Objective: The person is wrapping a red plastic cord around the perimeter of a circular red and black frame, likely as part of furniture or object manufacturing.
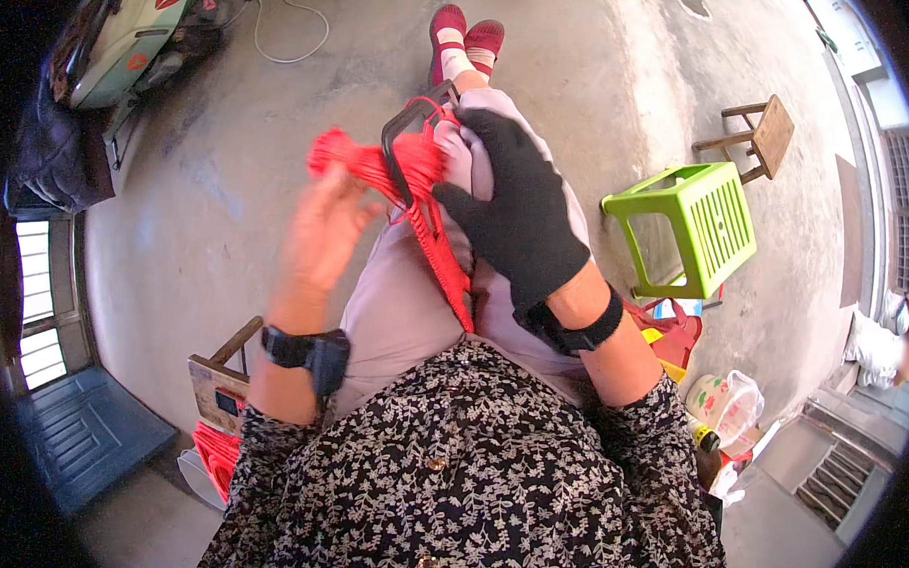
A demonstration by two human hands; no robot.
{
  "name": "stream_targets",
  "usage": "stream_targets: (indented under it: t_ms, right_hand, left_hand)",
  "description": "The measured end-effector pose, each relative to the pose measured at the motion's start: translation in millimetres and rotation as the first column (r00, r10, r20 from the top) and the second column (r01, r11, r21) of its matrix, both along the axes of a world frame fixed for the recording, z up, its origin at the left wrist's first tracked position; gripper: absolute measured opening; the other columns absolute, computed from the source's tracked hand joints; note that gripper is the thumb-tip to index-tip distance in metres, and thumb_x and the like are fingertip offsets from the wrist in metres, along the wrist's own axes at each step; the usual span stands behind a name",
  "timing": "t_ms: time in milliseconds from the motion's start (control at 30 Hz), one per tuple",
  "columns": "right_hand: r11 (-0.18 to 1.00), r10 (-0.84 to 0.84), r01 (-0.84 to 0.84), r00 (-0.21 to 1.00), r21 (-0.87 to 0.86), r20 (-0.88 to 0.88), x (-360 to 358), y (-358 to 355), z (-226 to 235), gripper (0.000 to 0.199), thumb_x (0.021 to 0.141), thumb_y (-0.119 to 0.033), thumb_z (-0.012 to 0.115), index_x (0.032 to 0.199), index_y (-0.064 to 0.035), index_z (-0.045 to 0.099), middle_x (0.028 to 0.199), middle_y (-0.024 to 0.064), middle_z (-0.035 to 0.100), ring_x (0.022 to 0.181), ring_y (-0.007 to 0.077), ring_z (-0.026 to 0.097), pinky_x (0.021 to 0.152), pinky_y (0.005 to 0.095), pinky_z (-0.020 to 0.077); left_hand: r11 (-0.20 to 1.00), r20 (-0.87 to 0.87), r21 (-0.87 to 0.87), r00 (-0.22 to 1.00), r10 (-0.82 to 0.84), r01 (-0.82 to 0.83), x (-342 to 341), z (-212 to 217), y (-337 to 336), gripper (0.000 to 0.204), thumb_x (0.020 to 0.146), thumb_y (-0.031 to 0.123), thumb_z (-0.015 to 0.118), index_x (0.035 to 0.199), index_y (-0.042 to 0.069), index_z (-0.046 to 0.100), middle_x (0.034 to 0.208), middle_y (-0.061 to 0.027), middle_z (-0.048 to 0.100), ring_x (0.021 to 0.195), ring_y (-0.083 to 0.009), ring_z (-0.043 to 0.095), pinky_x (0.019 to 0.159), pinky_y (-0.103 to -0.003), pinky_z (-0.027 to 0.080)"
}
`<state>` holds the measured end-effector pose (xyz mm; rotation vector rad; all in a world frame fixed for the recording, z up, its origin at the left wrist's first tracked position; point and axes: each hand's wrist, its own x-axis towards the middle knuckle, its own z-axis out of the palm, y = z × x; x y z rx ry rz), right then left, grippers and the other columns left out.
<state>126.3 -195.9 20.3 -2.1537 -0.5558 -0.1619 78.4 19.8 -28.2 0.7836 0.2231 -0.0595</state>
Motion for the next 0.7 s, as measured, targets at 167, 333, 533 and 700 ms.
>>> stream_targets:
  t_ms: [167, 333, 533, 700]
  right_hand:
    - [1.0, -0.007, 0.01, 0.968, -0.012, 0.25, 5, 10, 18, 0.077, 0.067, -0.026, 0.078, 0.132, -0.004, 0.043, 0.13, 0.0189, 0.047, 0.117, 0.036, 0.048, 0.098, 0.0411, 0.041]
    - [0.882, 0.462, -0.409, 0.849, -0.235, 0.255, -3, 35, 42, 0.049, 0.07, -0.025, 0.075, 0.111, -0.0047, 0.06, 0.117, 0.0162, 0.057, 0.11, 0.0308, 0.053, 0.095, 0.0373, 0.0413]
    - [0.594, 0.797, -0.515, 0.482, 0.617, -0.364, -24, -34, 57, 0.017, 0.082, -0.014, 0.066, 0.089, 0.001, 0.066, 0.084, 0.0083, 0.066, 0.079, 0.0191, 0.062, 0.075, 0.0304, 0.0475]
    - [0.64, 0.714, -0.124, 0.46, 0.759, -0.527, -63, -58, 58, 0.015, 0.083, -0.009, 0.062, 0.086, 0.005, 0.065, 0.081, 0.0087, 0.066, 0.077, 0.0149, 0.061, 0.073, 0.0281, 0.0477]
  left_hand:
    - [0.978, 0.047, -0.161, 0.988, 0.145, -0.136, -32, 100, 30, 0.032, 0.096, 0.03, 0.051, 0.117, 0.007, 0.051, 0.107, -0.0055, 0.061, 0.098, -0.0195, 0.057, 0.079, -0.036, 0.05]
    - [0.991, 0.472, -0.094, 0.881, -0.038, 0.093, -67, 159, 39, 0.028, 0.094, 0.029, 0.055, 0.093, 0.004, 0.043, 0.075, -0.0071, 0.045, 0.063, -0.0144, 0.044, 0.058, -0.027, 0.043]
    - [0.907, 0.095, 0.337, 0.967, 0.236, -0.254, -67, 109, 54, 0.029, 0.091, 0.019, 0.058, 0.11, 0.0, 0.05, 0.08, -0.005, 0.049, 0.066, -0.012, 0.049, 0.061, -0.022, 0.043]
    - [0.731, -0.08, 0.678, 0.996, -0.029, 0.076, -30, 46, -6, 0.031, 0.08, 0.01, 0.067, 0.107, 0.003, 0.056, 0.077, 0.0038, 0.054, 0.066, -0.0061, 0.052, 0.062, -0.024, 0.043]
